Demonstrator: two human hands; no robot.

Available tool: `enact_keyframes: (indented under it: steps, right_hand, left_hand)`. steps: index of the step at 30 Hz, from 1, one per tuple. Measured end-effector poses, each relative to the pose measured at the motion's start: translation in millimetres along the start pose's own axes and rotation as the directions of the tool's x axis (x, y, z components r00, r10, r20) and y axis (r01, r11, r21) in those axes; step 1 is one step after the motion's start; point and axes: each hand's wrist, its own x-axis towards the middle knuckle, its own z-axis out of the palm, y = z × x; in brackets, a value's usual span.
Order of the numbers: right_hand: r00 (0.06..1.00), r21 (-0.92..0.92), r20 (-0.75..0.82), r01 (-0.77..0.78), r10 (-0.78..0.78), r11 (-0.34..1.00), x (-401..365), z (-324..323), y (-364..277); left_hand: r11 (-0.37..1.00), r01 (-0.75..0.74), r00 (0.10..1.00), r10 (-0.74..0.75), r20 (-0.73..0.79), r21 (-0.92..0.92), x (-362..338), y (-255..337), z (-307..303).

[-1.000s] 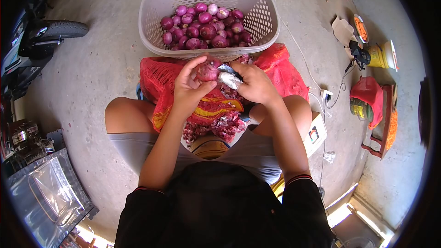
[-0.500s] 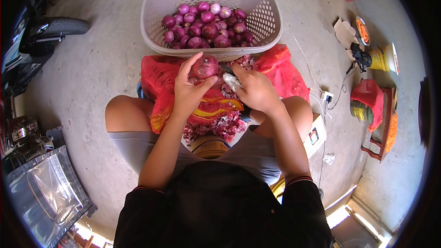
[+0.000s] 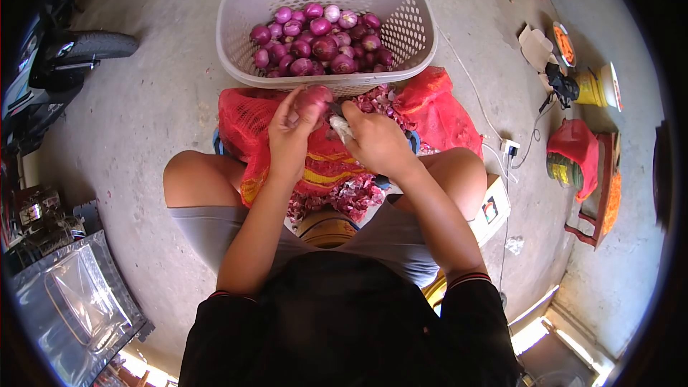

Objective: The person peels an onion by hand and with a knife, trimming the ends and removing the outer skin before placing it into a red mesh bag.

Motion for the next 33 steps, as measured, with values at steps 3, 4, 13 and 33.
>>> enact_keyframes:
  steps: [3,4,13,33]
  right_hand:
    - [1.0,-0.04,0.022,0.021,-0.02,0.999,-0.6,15.3,0.0]
    - [0.999,-0.061,0.031,0.029,-0.028,0.998,-0.6,18.6,0.0]
    - [1.0,0.025,0.018,-0.011,0.011,1.0,3.4,-5.1,19.5]
    - [0.995,0.296,0.103,-0.04,0.01,0.954,7.2,-21.4,35.9]
  left_hand:
    - [0.982,0.127,0.992,-0.126,0.014,-0.142,2.1,0.4,-4.0]
    - [0.973,0.158,0.987,-0.153,0.037,-0.171,3.4,2.8,-6.5]
    - [0.973,0.179,0.984,-0.178,0.021,-0.145,1.4,15.3,-6.5]
    - [0.998,0.059,0.938,-0.052,0.342,-0.009,-7.7,20.4,4.2]
